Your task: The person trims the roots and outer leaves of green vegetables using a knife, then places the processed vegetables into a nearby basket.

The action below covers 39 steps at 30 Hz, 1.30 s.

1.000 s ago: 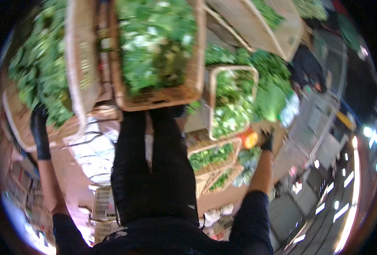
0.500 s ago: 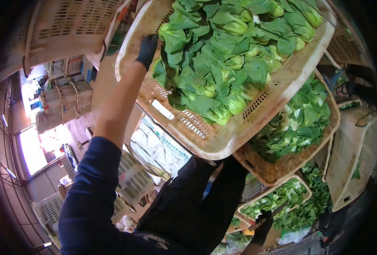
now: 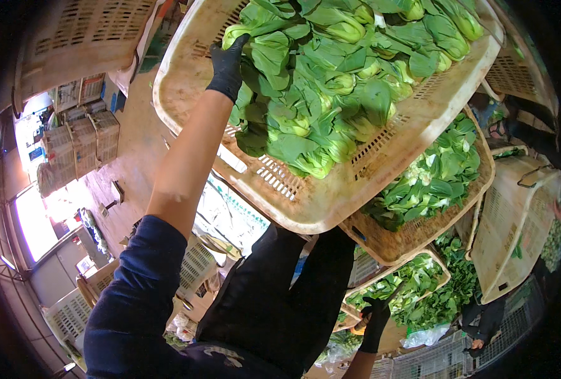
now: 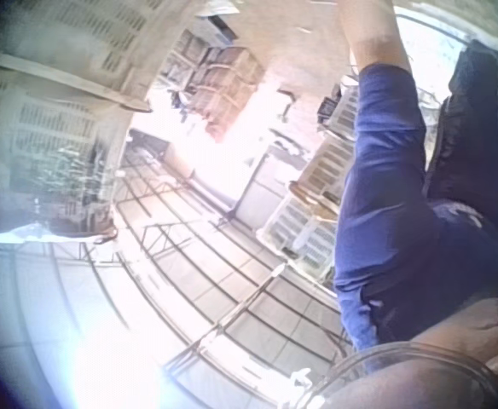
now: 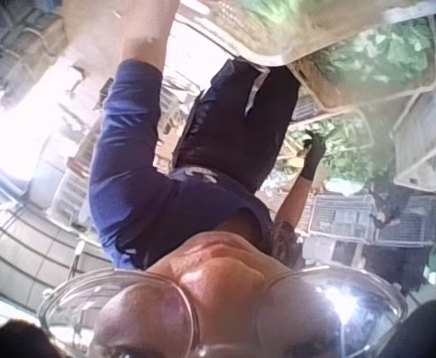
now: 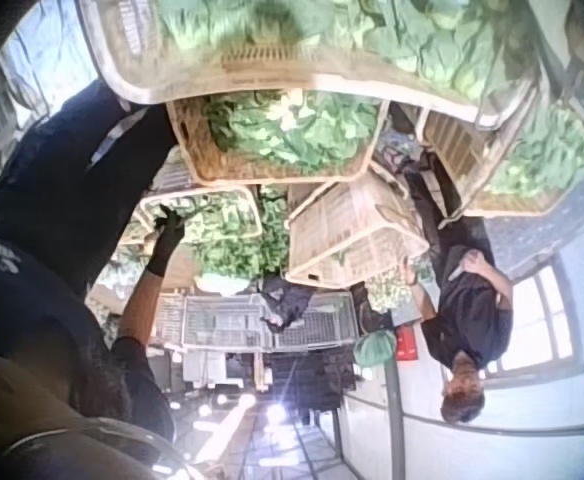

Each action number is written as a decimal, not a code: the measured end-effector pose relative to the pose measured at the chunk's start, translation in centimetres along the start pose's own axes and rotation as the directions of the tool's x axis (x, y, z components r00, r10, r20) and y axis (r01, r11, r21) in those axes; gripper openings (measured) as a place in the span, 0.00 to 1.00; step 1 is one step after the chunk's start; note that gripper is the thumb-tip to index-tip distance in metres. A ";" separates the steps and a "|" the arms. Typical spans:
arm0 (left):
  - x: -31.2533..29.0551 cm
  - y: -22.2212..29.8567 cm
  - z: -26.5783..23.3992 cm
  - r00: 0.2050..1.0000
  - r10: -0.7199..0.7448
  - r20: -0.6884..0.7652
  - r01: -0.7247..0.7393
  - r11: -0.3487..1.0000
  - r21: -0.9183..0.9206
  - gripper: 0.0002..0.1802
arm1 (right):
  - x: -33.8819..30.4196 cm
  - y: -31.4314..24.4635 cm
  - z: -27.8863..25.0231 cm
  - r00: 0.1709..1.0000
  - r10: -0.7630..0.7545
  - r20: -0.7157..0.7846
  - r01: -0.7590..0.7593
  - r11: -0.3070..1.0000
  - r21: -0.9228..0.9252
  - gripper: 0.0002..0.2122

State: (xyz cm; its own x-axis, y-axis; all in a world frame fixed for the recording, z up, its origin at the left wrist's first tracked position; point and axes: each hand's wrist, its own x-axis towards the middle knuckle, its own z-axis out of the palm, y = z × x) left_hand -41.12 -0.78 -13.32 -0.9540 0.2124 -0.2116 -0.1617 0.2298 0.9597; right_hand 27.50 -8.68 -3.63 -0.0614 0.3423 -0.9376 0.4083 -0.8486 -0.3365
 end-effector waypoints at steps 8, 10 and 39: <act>-18.7 12.9 -4.2 0.665 0.452 0.594 -0.707 0.636 0.308 0.46 | -4.4 -18.2 11.5 0.789 -0.613 0.037 0.548 0.676 -0.493 0.16; -23.0 15.0 -3.8 0.425 0.412 0.806 -0.874 0.418 0.248 0.45 | -5.3 -22.2 14.1 0.624 -0.734 0.269 0.750 0.466 -0.469 0.27; -42.9 7.6 5.8 -0.004 -0.364 0.931 -0.517 0.798 0.310 0.45 | -2.2 -13.6 -2.0 0.502 -0.843 0.193 0.604 0.183 -0.776 0.08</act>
State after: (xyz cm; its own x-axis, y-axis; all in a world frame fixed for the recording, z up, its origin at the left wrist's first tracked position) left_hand 0.03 -2.63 2.02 0.2983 0.7998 -0.5209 0.4428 0.3675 0.8178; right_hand 23.85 2.93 3.21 -0.5504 0.8096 -0.2041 0.7440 0.3647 -0.5598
